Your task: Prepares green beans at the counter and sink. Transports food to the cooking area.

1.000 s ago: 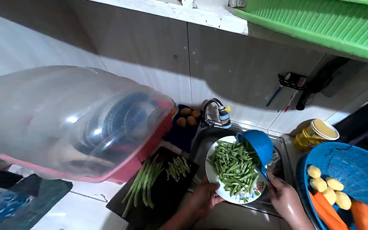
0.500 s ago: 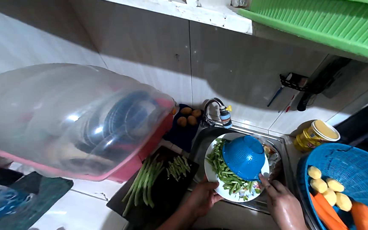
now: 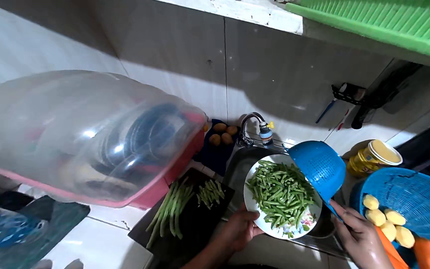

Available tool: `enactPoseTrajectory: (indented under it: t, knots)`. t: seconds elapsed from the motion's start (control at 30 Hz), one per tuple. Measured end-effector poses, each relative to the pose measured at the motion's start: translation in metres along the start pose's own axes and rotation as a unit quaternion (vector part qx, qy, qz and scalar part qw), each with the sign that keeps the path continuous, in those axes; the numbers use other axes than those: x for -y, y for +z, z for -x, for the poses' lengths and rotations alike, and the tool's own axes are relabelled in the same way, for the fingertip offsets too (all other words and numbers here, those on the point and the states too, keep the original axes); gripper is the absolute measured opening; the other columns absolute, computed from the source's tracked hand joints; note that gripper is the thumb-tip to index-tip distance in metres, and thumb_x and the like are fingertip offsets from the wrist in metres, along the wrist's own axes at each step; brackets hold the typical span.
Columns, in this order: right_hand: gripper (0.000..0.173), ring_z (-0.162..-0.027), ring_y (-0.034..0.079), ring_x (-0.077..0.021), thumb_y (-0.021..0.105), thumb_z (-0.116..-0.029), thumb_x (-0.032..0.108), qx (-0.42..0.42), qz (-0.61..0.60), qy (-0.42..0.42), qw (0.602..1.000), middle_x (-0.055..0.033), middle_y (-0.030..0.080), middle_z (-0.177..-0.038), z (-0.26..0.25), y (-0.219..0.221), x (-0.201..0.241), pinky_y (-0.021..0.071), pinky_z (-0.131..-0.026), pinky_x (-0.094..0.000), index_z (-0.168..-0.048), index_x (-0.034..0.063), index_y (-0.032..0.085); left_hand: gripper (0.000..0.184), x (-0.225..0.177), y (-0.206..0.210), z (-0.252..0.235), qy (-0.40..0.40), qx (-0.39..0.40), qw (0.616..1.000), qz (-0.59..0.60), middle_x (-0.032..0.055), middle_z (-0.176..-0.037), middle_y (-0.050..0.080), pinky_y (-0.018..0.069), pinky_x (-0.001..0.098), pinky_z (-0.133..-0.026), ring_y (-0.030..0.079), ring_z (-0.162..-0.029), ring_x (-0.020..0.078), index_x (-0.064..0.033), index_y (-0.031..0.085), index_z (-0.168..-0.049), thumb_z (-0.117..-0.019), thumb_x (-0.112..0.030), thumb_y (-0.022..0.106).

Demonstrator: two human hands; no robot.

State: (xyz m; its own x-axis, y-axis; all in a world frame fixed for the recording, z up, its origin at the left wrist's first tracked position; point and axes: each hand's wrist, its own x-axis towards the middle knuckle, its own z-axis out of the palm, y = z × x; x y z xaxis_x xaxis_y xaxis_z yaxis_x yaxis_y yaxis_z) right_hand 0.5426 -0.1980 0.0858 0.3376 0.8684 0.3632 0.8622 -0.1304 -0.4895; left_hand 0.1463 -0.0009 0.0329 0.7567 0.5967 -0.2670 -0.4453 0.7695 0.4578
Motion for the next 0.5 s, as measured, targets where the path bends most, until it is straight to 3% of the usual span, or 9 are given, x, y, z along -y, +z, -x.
enactPoseTrajectory:
  t: [0.1,0.27,0.37,0.43,0.5]
  knots:
    - [0.045,-0.1,0.064,-0.0003,0.059,-0.1003,0.03,0.027,0.003,-0.01,1.0,0.0119,0.067,-0.122,-0.002,-0.008,0.002,0.0577,-0.085,-0.0238,-0.144,0.0421,0.057,0.052,0.0,0.002,0.0,-0.007,-0.003,1.0,0.005,0.0256,-0.131,0.063,0.0517,0.0705,-0.096,0.064,-0.117,0.0452,-0.0142,0.042,-0.149,-0.0988,-0.007,0.052]
    - [0.039,-0.107,0.067,-0.0074,0.065,-0.0997,0.025,0.011,-0.12,0.012,0.993,0.0076,0.069,-0.123,-0.007,-0.019,0.006,0.0598,-0.092,-0.0296,-0.139,0.0314,0.064,0.051,0.001,0.0,0.001,-0.009,-0.002,1.0,0.012,0.0261,-0.13,0.063,0.0522,0.0697,-0.095,0.065,-0.115,0.045,-0.0135,0.042,-0.148,-0.0982,-0.007,0.053]
    - [0.039,-0.105,0.068,-0.008,0.064,-0.1004,0.025,0.004,-0.135,0.031,0.99,0.0077,0.071,-0.121,-0.007,-0.022,-0.006,0.0603,-0.09,-0.0305,-0.139,0.0307,0.064,0.05,0.001,0.002,0.002,-0.01,-0.007,1.0,0.007,0.0255,-0.129,0.064,0.0525,0.0692,-0.095,0.065,-0.116,0.0443,-0.0135,0.042,-0.148,-0.0993,-0.009,0.052]
    - [0.042,-0.099,0.069,-0.0095,0.063,-0.1014,0.026,0.012,-0.163,0.049,0.985,0.0066,0.072,-0.117,-0.006,-0.025,-0.009,0.0621,-0.084,-0.0315,-0.143,0.031,0.06,0.05,0.0,0.002,0.002,-0.01,-0.013,1.0,0.004,0.0253,-0.129,0.064,0.0527,0.0693,-0.094,0.065,-0.115,0.0445,-0.0132,0.042,-0.148,-0.0991,-0.009,0.052]
    - [0.045,-0.081,0.068,-0.0122,0.062,-0.1019,0.025,0.017,-0.21,0.07,0.975,0.0031,0.072,-0.106,-0.006,-0.026,-0.002,0.0602,-0.067,-0.0317,-0.146,0.032,0.057,0.05,0.0,0.004,0.002,-0.01,-0.025,1.0,0.006,0.0254,-0.128,0.064,0.0531,0.0693,-0.094,0.066,-0.115,0.0446,-0.0124,0.042,-0.147,-0.0986,-0.009,0.053]
